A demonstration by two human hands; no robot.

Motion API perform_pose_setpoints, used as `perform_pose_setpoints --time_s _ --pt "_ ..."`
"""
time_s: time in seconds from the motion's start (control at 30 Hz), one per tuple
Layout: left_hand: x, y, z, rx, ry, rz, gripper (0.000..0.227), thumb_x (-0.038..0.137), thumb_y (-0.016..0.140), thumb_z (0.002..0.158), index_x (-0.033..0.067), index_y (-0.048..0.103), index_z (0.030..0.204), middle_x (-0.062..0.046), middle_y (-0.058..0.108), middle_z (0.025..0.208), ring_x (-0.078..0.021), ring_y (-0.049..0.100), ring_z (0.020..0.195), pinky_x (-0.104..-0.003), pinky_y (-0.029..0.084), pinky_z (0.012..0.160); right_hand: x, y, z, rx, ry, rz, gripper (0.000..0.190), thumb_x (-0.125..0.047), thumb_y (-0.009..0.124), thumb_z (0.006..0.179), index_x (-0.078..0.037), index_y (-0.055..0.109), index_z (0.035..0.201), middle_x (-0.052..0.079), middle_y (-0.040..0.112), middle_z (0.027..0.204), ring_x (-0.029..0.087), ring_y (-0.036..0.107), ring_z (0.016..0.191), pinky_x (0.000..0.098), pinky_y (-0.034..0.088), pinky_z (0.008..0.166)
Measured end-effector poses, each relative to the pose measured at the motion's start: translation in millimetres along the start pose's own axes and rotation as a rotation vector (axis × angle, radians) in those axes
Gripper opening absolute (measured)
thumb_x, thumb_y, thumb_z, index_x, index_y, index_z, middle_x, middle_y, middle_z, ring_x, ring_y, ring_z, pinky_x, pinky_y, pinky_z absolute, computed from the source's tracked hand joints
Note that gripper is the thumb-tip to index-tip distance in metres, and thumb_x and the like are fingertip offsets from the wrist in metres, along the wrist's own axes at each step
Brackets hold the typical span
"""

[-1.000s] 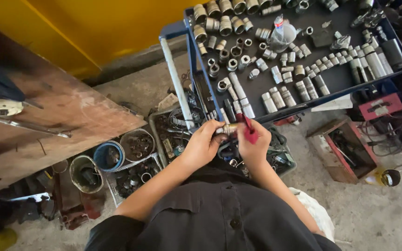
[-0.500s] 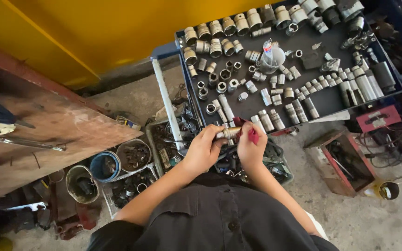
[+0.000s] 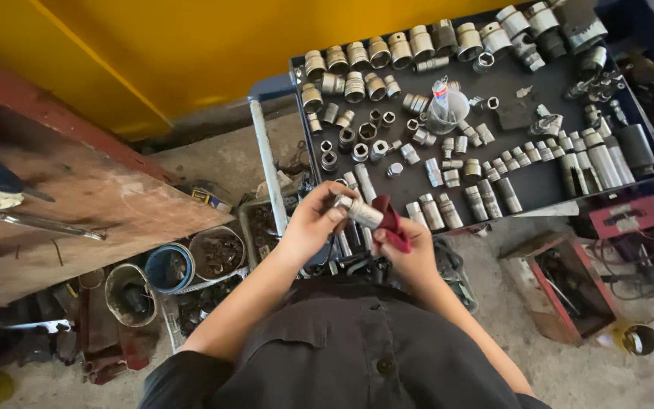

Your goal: Cleaning and organizing socket wrenches on a tool tray using a cloth.

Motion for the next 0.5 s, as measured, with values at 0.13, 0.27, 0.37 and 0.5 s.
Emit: perform_pose_setpoints --time_s 0.13,0.27,0.37,0.5 --pt "-8.6 19.5 5.1 0.123 -0.081 -0.409 0.037 0.004 0.064 0.09 0.0084 0.057 0.125 -0.004 0.067 0.124 -0.017 0.067 0.108 -0.031 0.056 0.086 11.5 10.7 -1.4 -0.003 0.148 0.241 0.014 -0.014 0.067 0.099 -0.001 0.066 0.095 0.004 0.068 0.077 0.012 0.062 0.066 0.0241 0.045 0.059" --pt "-22.1 18.0 11.3 -0.005 0.124 -0.284 0.033 0.005 0.068 0.101 -0.0002 0.059 0.132 -0.008 0.062 0.134 -0.0194 0.062 0.122 -0.036 0.05 0.108 8.1 -11.1 7.2 -0.019 0.223 0.091 0.013 -0.014 0.067 0.098 -0.001 0.067 0.096 0.005 0.068 0.076 0.012 0.062 0.066 0.0245 0.048 0.059" --pt "2.2 21.8 13.7 -0.001 0.131 -0.171 0.032 0.011 0.067 0.103 0.002 0.059 0.133 -0.007 0.063 0.132 -0.0185 0.061 0.122 -0.035 0.048 0.108 15.5 -42.6 13.6 0.13 0.181 0.128 0.012 -0.012 0.069 0.096 -0.002 0.063 0.099 0.006 0.067 0.077 0.014 0.064 0.065 0.0259 0.049 0.057" --pt "26.3 27.3 14.0 -0.224 0.167 0.072 0.03 0.016 0.062 0.108 0.004 0.056 0.135 -0.005 0.062 0.122 -0.0148 0.062 0.116 -0.032 0.05 0.103 -10.9 -56.8 6.1 0.122 0.071 0.124 0.024 -0.008 0.074 0.09 -0.003 0.065 0.112 0.007 0.067 0.075 0.012 0.055 0.06 0.0233 0.041 0.053"
Point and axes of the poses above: each hand's wrist, its own z-axis towards the middle knuckle, its own y-axis out of the palm, x = y × z, the point moved 4 cm from there along z, towards the middle knuckle
